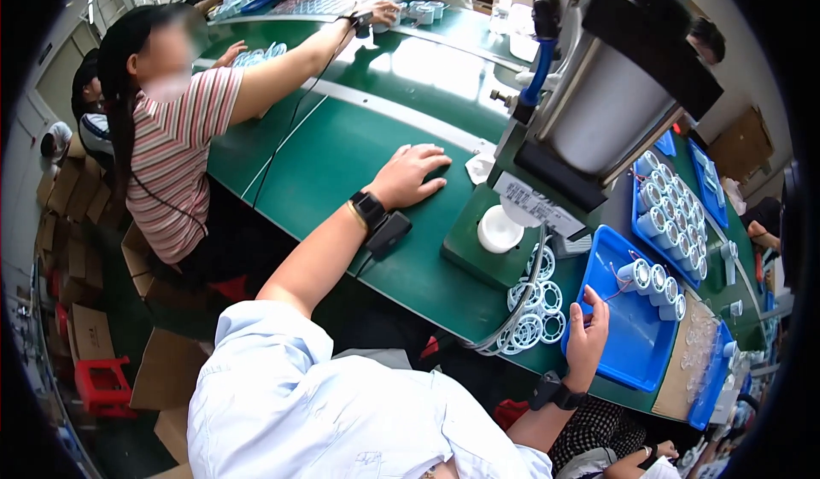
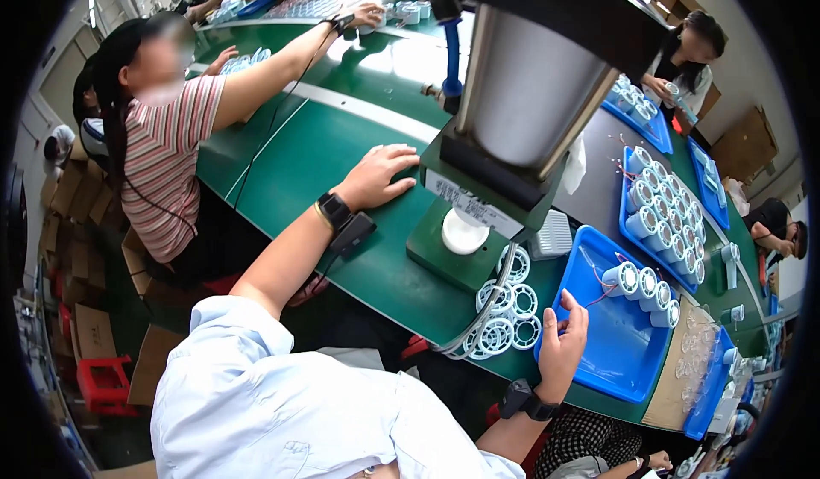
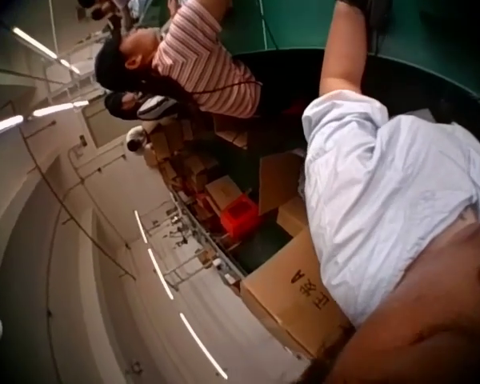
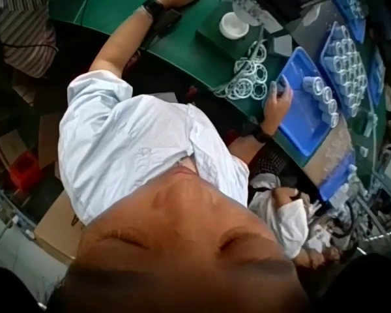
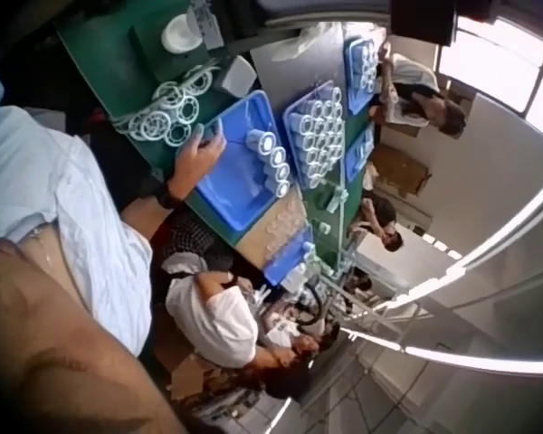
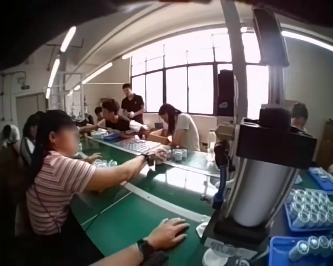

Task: The person picks up a motor, places it into a press machine, and removes it to place on a blue tray. This process is repeated until the tray is full and moved to the side.

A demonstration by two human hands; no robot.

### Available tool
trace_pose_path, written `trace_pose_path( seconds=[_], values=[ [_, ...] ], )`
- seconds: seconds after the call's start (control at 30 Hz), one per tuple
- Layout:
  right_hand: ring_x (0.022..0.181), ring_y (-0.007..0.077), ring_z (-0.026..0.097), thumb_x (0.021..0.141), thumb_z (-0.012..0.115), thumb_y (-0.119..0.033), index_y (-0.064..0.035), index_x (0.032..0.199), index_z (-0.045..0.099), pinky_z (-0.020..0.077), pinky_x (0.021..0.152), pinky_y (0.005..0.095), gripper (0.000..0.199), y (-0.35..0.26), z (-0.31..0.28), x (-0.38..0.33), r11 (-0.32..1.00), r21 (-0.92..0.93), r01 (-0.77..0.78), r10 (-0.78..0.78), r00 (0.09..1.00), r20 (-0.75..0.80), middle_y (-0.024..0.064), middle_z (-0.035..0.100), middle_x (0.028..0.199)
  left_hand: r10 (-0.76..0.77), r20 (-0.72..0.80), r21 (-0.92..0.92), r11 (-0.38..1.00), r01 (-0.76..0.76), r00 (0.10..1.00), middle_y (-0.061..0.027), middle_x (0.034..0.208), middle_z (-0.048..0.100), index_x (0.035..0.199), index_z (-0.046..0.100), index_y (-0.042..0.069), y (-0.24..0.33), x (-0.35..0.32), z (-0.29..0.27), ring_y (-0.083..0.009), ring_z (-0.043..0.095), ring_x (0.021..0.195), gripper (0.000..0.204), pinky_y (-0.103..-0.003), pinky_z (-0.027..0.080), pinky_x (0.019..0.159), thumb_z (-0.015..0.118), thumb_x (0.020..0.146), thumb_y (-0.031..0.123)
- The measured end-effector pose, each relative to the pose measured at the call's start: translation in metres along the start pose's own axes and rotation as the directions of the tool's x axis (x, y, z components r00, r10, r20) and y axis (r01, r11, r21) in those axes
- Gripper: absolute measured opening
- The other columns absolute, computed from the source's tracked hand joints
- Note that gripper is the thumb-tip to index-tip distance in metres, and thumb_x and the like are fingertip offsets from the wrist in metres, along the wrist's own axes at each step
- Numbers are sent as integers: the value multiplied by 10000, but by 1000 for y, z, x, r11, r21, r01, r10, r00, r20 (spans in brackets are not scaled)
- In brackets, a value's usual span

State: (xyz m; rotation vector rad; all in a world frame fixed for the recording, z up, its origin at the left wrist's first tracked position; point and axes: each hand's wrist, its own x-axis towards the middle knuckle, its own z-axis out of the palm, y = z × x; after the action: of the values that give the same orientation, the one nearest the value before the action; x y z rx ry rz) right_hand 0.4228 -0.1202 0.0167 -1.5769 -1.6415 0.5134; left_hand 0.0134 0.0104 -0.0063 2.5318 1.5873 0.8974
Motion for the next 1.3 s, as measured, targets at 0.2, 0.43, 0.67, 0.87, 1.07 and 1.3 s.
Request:
trace_pose_path(
  seconds=[0.2, 0.43, 0.67, 0.87, 1.07, 1.3],
  values=[
    [741, 111, 456, 934, 630, -181, -28, 1269, 594, 410, 668, 232, 370, 5, 1, 0, 1000, -13, -10, 10, 1000, 7, 69, 588, 1098, -145, -10, 134, 980, 145, 989, -99, 1366, 537, 1301, 581, 146, -5, 25, 14, -278, 459, 1296, 457, -481, 317, 1078, 560, 915, 390],
    [761, 99, 470, 956, 618, -206, -28, 1290, 582, 413, 671, 224, 381, 15, 2, 0, 999, -26, 36, -36, 999, 4, 69, 597, 1075, -218, 2, 156, 964, 215, 976, -77, 1404, 508, 1329, 560, 172, -12, 39, 22, -253, 418, 1342, 477, -524, 279, 1110, 547, 917, 413],
    [765, 101, 484, 959, 611, -208, -26, 1297, 575, 419, 662, 230, 385, 21, 3, -2, 1000, -2, -19, 19, 999, -26, 66, 603, 1060, -214, 39, 108, 972, 209, 976, -82, 1417, 493, 1334, 554, 176, -13, 37, 23, -262, 398, 1360, 487, -555, 257, 1120, 564, 909, 413],
    [764, 112, 494, 936, 625, -195, -31, 1272, 584, 424, 655, 246, 376, 3, 8, -1, 996, -60, -69, 66, 997, -38, 63, 607, 1058, -157, 82, 17, 988, 156, 984, -84, 1424, 477, 1320, 559, 166, -18, 29, 13, -270, 363, 1383, 500, -560, 238, 1127, 612, 882, 400],
    [729, 139, 484, 895, 652, -166, -30, 1251, 593, 428, 643, 261, 385, -4, 6, 0, 995, -70, -64, 60, 996, -65, 94, 612, 1066, -136, 168, -47, 988, 146, 976, -93, 1429, 462, 1310, 566, 156, -16, 30, 7, -274, 351, 1386, 525, -558, 231, 1128, 648, 851, 396],
    [857, 164, 552, 911, 631, -146, -30, 1252, 588, 452, 727, 274, 363, -3, 6, 2, 996, -93, -19, 13, 998, -55, 102, 612, 1078, -147, 206, -77, 983, 166, 967, -109, 1428, 460, 1307, 570, 153, -20, 31, 12, -278, 345, 1388, 520, -559, 228, 1127, 652, 847, 383]
  ],
)
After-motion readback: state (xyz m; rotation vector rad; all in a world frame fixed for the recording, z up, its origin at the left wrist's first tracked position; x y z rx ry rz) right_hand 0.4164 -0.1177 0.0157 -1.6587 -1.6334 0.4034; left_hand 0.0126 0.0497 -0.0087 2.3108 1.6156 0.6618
